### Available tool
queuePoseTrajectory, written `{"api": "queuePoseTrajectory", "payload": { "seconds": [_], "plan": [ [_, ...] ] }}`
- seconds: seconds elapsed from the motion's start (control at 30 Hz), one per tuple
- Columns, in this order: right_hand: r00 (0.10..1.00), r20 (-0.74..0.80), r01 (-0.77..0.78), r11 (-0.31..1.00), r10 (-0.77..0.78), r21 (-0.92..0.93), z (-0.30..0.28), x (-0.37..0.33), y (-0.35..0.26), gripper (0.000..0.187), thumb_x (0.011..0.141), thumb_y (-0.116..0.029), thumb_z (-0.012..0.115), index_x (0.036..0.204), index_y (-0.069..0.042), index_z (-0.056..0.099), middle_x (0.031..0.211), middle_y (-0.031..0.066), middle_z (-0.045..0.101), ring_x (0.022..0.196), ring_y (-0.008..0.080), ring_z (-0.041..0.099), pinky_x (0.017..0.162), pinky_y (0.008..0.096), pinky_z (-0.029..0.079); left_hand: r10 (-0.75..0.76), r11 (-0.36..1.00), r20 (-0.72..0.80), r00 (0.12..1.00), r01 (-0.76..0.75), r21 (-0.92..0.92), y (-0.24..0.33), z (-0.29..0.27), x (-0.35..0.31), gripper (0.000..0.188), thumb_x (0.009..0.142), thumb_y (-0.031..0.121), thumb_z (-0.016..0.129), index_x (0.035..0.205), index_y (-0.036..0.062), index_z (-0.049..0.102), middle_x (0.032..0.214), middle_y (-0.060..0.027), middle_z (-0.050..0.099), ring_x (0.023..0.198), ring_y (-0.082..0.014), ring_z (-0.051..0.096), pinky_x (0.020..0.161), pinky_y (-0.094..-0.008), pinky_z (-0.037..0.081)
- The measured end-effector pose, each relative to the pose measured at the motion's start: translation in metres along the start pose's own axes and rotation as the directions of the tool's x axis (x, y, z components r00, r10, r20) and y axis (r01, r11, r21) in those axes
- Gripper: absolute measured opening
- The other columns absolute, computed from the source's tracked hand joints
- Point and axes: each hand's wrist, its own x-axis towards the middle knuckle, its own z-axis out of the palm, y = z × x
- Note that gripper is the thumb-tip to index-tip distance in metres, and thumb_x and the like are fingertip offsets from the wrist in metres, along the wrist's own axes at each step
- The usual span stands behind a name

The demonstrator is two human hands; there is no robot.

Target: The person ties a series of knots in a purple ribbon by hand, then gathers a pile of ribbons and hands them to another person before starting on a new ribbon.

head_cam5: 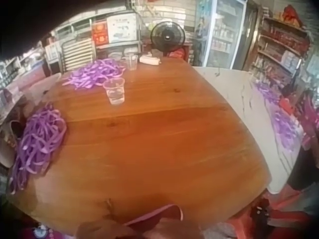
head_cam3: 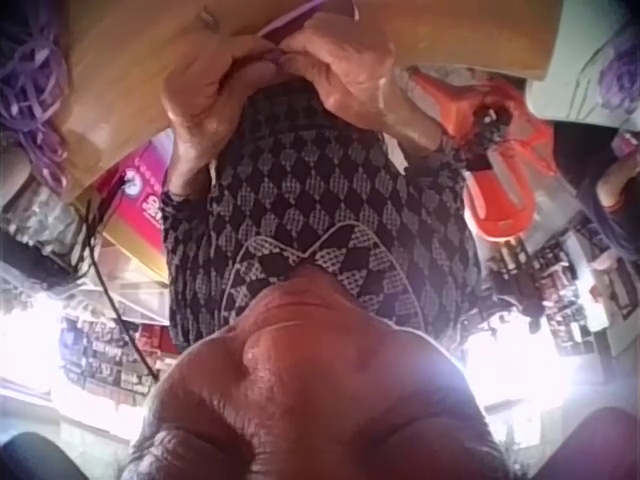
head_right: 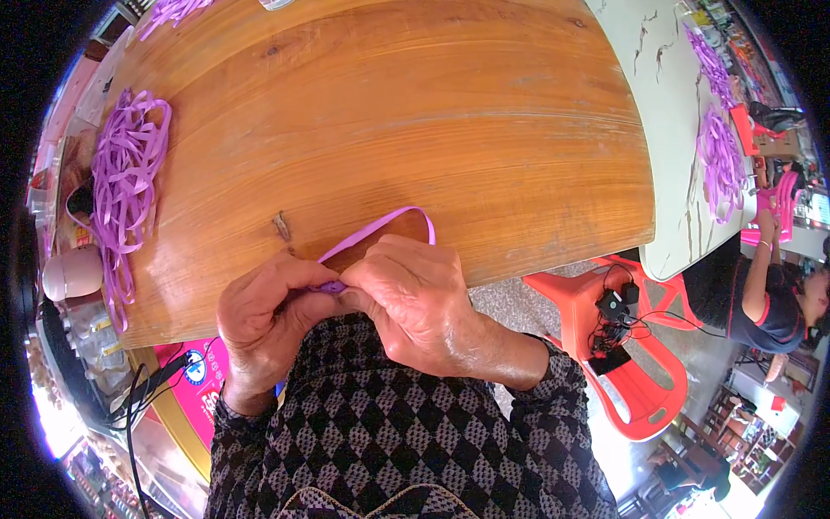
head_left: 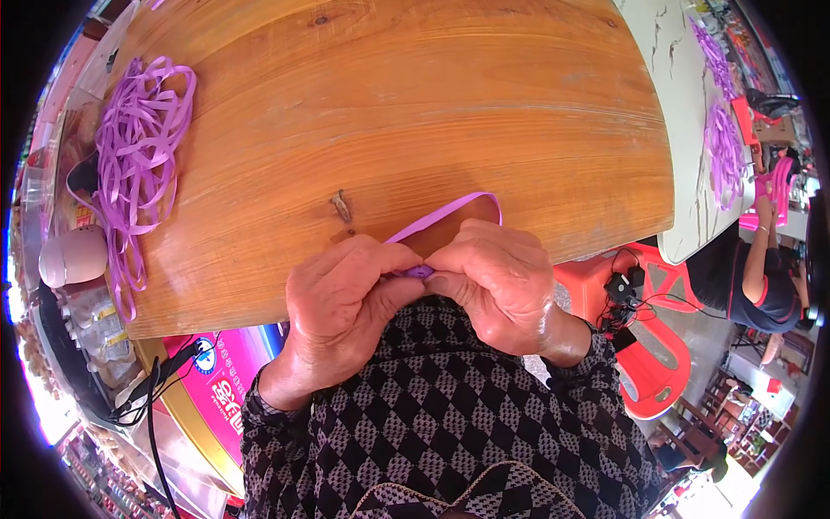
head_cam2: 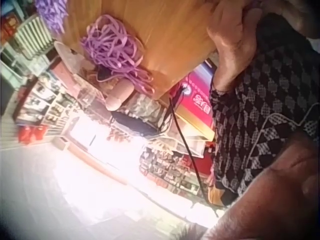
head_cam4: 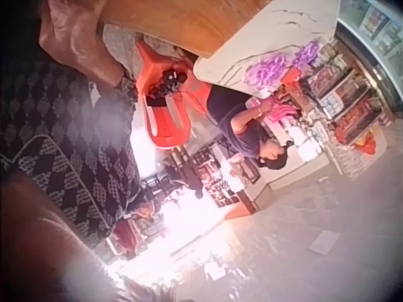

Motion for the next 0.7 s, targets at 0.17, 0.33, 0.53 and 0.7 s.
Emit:
{"api": "queuePoseTrajectory", "payload": {
  "seconds": [0.17,0.33,0.53,0.7],
  "plan": [
    [1.000,-0.027,-0.006,0.999,0.007,0.048,0.0021,-0.0002,0.0001,0.016,0.070,-0.008,0.069,0.078,0.000,0.059,0.062,0.0065,0.054,0.051,0.0209,0.050,0.046,0.0310,0.037,0.037,0.998,-0.003,0.999,-0.037,-0.044,-0.0031,-0.0003,-0.0013,0.016,0.071,0.001,0.067,0.086,0.0007,0.062,0.070,-0.0089,0.058,0.060,-0.0217,0.056,0.053,-0.0281,0.043],
    [0.999,-0.029,0.036,0.999,-0.035,0.032,0.0034,-0.0005,-0.0001,0.017,0.069,-0.007,0.070,0.079,0.000,0.058,0.067,0.0072,0.057,0.053,0.0218,0.052,0.046,0.0318,0.038,0.088,0.995,-0.084,0.993,-0.084,0.049,-0.0050,0.0029,-0.0036,0.017,0.067,0.001,0.069,0.082,0.0011,0.063,0.068,-0.0080,0.059,0.058,-0.0209,0.056,0.051,-0.0285,0.043],
    [0.996,0.020,0.086,0.996,-0.087,0.029,0.0021,-0.0011,0.0012,0.019,0.069,-0.005,0.069,0.082,0.002,0.057,0.070,0.0089,0.058,0.055,0.0237,0.052,0.046,0.0319,0.038,0.201,0.964,-0.057,0.978,-0.187,0.191,-0.0054,-0.0007,-0.0011,0.022,0.061,0.001,0.072,0.080,0.0008,0.062,0.063,-0.0081,0.055,0.055,-0.0221,0.053,0.048,-0.0295,0.041],
    [0.997,0.011,0.074,0.996,-0.075,0.054,0.0034,-0.0022,0.0016,0.018,0.069,-0.004,0.068,0.082,0.003,0.057,0.070,0.0093,0.058,0.055,0.0242,0.052,0.046,0.0324,0.038,0.235,0.945,-0.041,0.971,-0.218,0.246,-0.0047,-0.0015,-0.0012,0.023,0.060,0.001,0.071,0.081,0.0012,0.062,0.063,-0.0080,0.053,0.055,-0.0225,0.052,0.047,-0.0302,0.040]
  ]
}}
